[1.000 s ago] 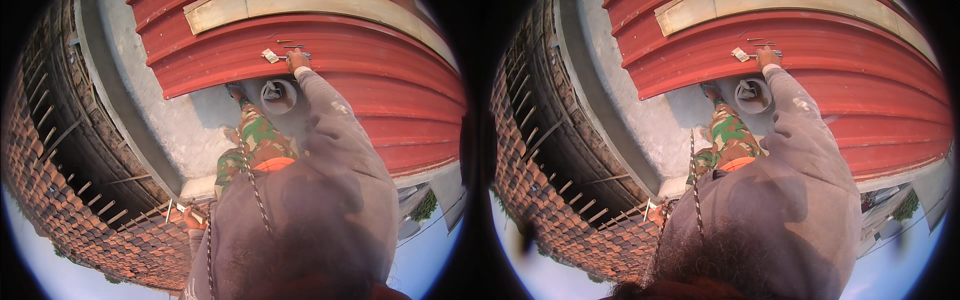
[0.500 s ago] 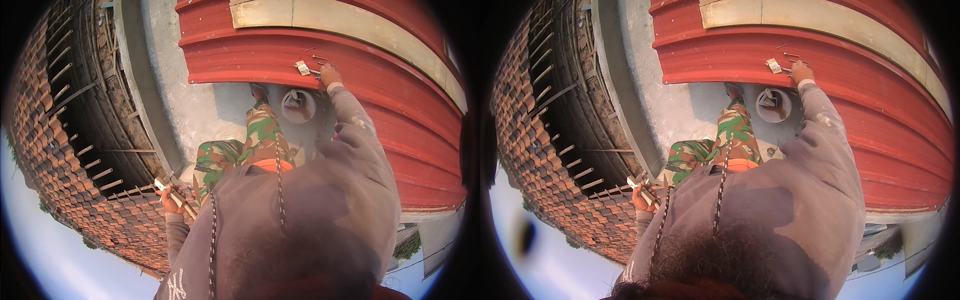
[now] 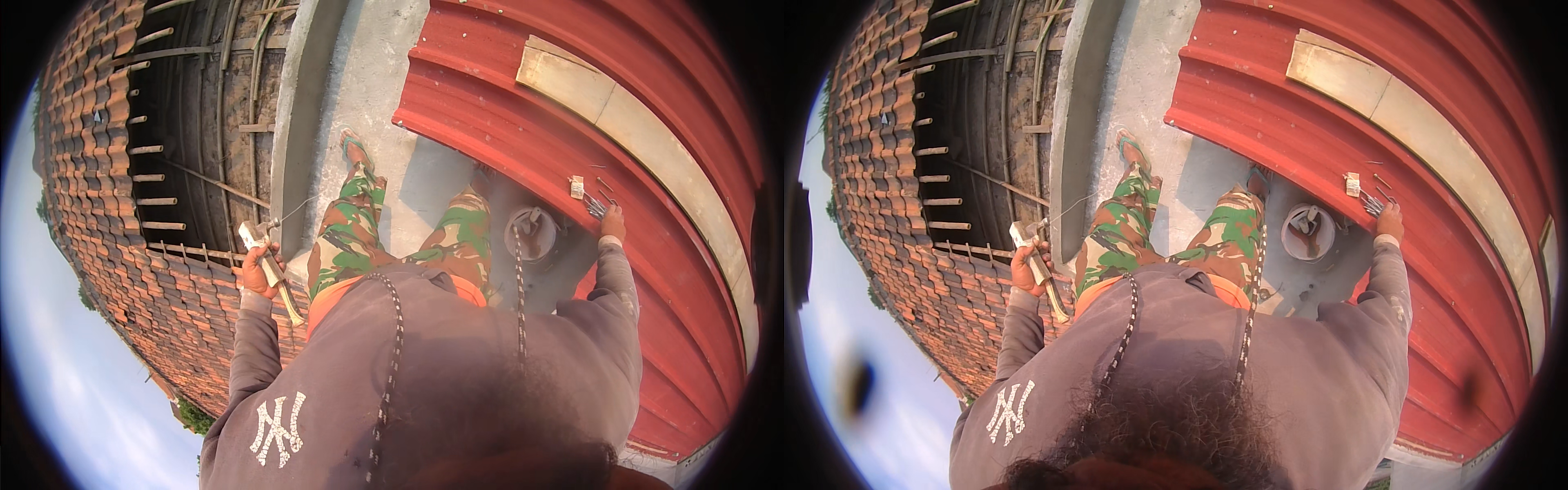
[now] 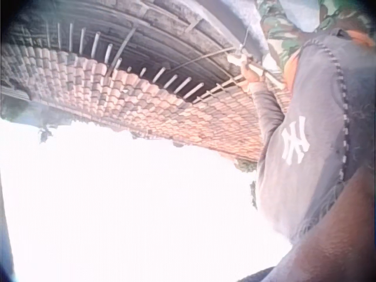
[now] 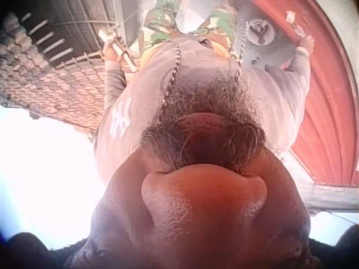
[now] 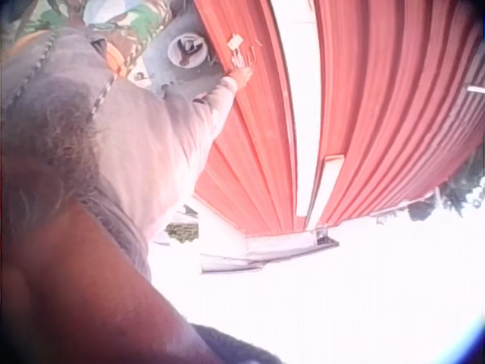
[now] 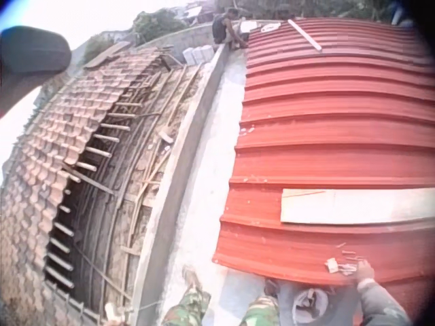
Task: The person uses a hammer to secure a line and works on the concrete ledge of a roof. They tie a string to a metal piece and check the alignment along the roof edge.
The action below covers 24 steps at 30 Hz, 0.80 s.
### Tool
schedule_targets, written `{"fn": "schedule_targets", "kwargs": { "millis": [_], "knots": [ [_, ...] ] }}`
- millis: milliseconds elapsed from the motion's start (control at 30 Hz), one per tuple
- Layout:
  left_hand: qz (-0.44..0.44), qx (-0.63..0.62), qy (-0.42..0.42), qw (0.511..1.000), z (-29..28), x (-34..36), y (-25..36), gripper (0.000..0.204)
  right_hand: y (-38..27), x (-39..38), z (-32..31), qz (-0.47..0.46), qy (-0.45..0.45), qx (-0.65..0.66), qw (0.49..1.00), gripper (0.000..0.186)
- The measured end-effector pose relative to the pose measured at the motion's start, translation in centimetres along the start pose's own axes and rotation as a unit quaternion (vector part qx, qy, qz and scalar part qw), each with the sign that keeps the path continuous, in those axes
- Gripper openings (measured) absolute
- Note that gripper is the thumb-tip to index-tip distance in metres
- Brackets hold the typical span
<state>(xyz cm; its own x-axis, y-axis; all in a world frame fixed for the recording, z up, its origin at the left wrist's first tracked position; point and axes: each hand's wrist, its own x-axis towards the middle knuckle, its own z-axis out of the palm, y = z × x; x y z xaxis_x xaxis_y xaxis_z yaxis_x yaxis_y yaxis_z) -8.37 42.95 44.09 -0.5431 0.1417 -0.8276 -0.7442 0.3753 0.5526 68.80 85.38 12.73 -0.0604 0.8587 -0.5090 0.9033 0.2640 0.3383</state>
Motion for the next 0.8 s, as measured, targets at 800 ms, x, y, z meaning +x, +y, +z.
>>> {"fn": "schedule_targets", "kwargs": {
  "millis": [800],
  "knots": [
    [0.109, -0.029, -0.498, 0.860, 9.8, 10.8, 36.2, 0.036, -64.4, -24.5, -66.2, -0.237, -0.240, 0.826, 0.452, 0.021]
  ]
}}
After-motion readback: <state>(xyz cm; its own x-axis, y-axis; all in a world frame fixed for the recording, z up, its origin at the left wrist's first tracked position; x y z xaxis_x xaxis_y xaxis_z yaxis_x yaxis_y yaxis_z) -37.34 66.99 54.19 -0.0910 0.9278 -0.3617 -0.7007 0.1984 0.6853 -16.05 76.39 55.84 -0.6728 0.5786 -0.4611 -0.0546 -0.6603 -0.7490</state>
